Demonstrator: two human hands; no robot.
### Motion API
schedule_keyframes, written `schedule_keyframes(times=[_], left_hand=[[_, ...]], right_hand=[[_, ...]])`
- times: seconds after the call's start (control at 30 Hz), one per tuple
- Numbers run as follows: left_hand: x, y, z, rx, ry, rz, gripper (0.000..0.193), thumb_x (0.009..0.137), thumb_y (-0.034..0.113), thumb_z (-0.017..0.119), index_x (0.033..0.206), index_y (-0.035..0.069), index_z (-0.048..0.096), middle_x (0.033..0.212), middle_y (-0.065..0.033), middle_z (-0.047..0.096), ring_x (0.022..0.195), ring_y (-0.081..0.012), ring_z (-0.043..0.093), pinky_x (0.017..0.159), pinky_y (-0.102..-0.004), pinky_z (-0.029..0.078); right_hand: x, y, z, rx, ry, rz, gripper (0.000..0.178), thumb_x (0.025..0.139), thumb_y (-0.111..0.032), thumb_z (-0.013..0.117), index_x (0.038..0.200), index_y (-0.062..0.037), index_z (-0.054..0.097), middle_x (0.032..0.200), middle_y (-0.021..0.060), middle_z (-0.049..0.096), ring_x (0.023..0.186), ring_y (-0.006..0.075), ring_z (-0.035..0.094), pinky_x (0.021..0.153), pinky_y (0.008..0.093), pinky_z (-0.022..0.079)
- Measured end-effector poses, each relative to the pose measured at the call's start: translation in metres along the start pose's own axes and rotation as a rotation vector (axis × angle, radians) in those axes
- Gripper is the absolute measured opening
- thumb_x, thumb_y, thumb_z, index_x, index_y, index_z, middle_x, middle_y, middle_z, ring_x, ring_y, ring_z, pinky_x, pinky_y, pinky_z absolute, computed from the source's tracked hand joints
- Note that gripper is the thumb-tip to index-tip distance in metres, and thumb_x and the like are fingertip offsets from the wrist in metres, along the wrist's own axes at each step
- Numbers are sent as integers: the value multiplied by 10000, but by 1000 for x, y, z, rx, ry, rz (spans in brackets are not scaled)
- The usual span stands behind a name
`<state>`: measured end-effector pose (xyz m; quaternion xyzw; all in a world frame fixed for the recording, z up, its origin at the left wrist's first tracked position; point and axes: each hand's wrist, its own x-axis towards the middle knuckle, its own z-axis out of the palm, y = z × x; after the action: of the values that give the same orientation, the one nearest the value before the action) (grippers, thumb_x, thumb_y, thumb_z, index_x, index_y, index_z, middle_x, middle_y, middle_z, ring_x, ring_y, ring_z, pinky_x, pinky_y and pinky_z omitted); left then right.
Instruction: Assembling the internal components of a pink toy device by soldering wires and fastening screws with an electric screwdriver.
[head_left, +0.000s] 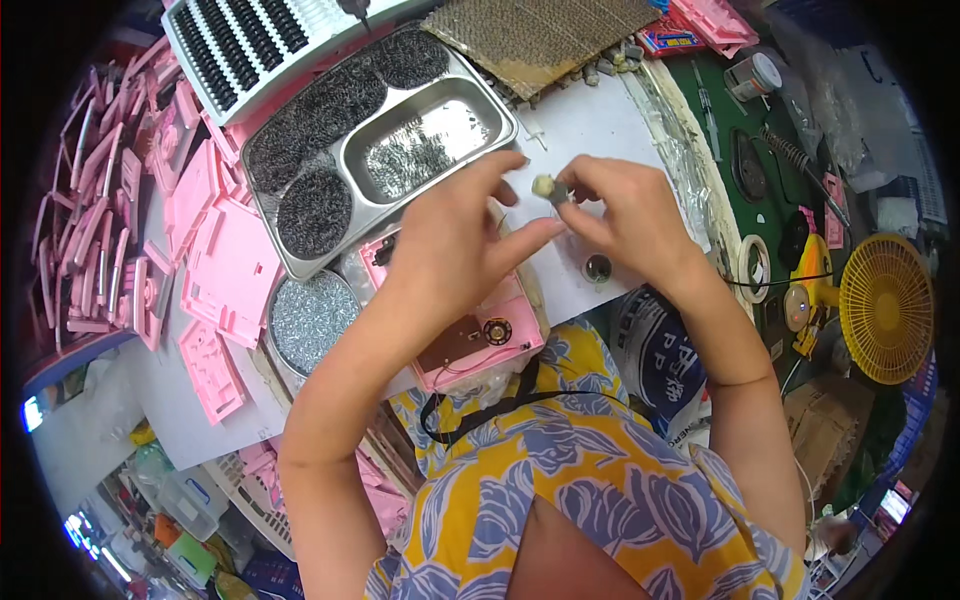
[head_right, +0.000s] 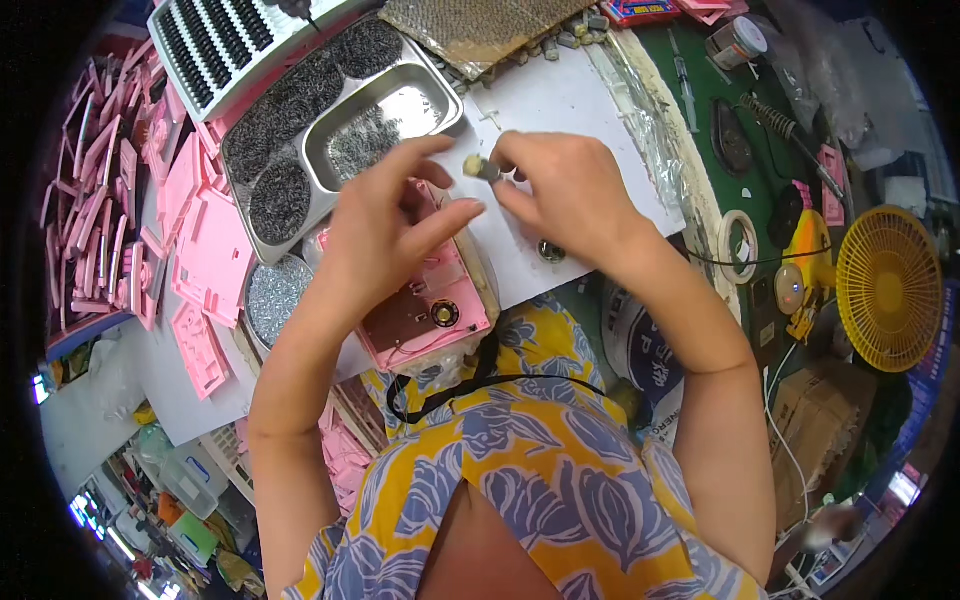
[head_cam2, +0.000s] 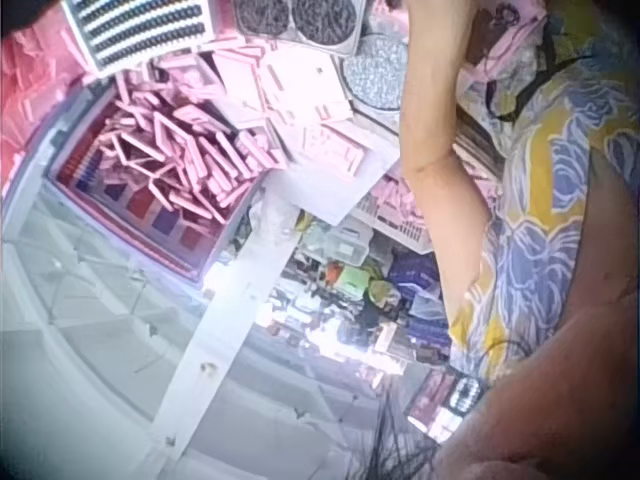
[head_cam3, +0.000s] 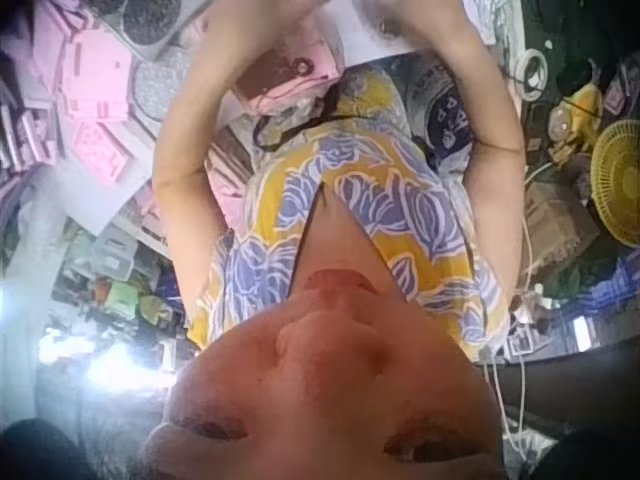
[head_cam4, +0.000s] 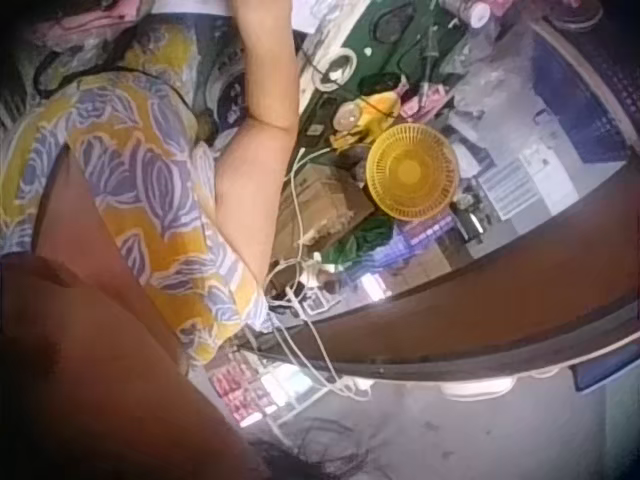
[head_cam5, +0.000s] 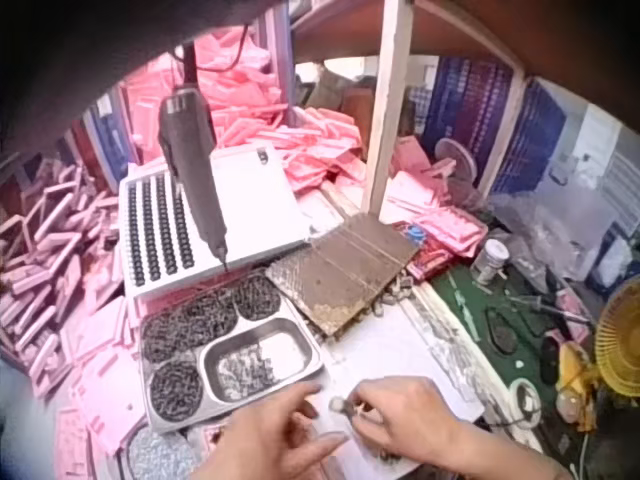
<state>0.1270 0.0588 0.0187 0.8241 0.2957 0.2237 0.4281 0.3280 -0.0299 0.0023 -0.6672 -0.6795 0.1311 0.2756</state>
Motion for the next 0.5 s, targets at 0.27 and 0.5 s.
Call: schedule_keyframes(times=[0.27,0.5], left_hand=[[-4,18,4,-786,-381,-172,276,947,-18,673,1213,-29,601,1009,-55,676,808,-98,659,713,-235,552],[25,25,9,-1046,-733,-293,332,942,-23,673,1262,-50,588,1055,-86,696,870,-111,692,719,-246,586]], right_hand=[[-39,1,-31,517,105,-197,204,767,-29,828,938,-15,718,884,91,750,759,228,727,643,318,542],[-51,22,-28,1754,-261,189,246,774,-10,849,849,-12,616,836,111,678,746,187,674,637,321,516]])
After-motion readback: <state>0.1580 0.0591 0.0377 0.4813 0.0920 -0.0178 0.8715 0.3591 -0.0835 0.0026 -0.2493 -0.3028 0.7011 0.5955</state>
